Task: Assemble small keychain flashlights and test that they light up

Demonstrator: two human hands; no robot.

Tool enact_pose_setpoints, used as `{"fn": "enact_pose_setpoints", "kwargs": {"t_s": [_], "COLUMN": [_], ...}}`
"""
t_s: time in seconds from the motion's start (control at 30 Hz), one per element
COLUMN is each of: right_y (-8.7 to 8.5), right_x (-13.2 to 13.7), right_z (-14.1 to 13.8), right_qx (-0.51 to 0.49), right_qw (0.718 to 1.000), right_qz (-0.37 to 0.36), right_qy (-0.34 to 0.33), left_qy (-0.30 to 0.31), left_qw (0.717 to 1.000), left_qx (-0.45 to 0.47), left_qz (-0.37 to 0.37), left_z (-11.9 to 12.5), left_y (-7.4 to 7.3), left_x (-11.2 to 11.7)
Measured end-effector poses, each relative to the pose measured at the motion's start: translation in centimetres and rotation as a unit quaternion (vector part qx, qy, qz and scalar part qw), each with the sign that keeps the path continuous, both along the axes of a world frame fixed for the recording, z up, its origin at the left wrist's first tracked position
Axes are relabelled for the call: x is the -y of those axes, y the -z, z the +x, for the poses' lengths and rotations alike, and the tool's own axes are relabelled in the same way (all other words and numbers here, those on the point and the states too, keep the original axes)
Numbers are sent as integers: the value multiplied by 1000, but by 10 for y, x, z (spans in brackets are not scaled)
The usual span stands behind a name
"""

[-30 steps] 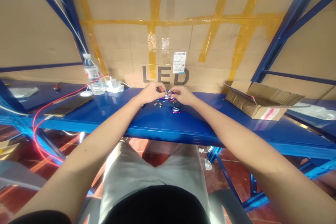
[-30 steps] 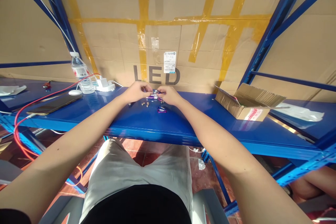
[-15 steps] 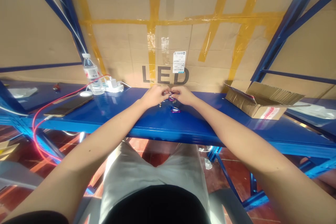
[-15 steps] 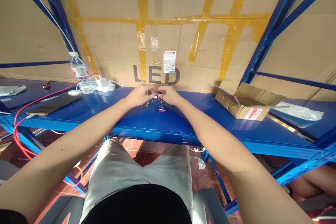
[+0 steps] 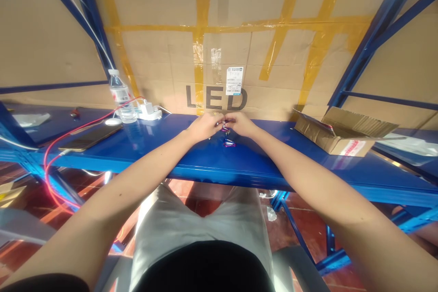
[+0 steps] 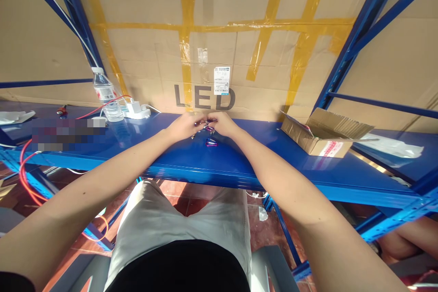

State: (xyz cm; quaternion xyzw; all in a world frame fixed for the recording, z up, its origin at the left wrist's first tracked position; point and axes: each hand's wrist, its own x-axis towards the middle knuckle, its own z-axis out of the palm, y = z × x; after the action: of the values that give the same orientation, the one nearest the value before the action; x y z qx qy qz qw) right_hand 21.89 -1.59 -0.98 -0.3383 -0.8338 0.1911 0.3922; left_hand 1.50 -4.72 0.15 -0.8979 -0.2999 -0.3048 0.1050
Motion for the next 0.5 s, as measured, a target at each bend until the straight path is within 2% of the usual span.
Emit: {"fn": "enact_pose_setpoints", "kwargs": {"t_s": [0.5], "right_y": [1], "right_x": [-4], "right_z": [2], "right_qx": [28], "right_qw": [998], "right_qz": [48], "right_qy": [10], "left_qy": [53], "left_qw": [998], "left_qx": [23], "left_qz": [8], "left_z": [0], "left_y": [6], "left_x": [-8]}}
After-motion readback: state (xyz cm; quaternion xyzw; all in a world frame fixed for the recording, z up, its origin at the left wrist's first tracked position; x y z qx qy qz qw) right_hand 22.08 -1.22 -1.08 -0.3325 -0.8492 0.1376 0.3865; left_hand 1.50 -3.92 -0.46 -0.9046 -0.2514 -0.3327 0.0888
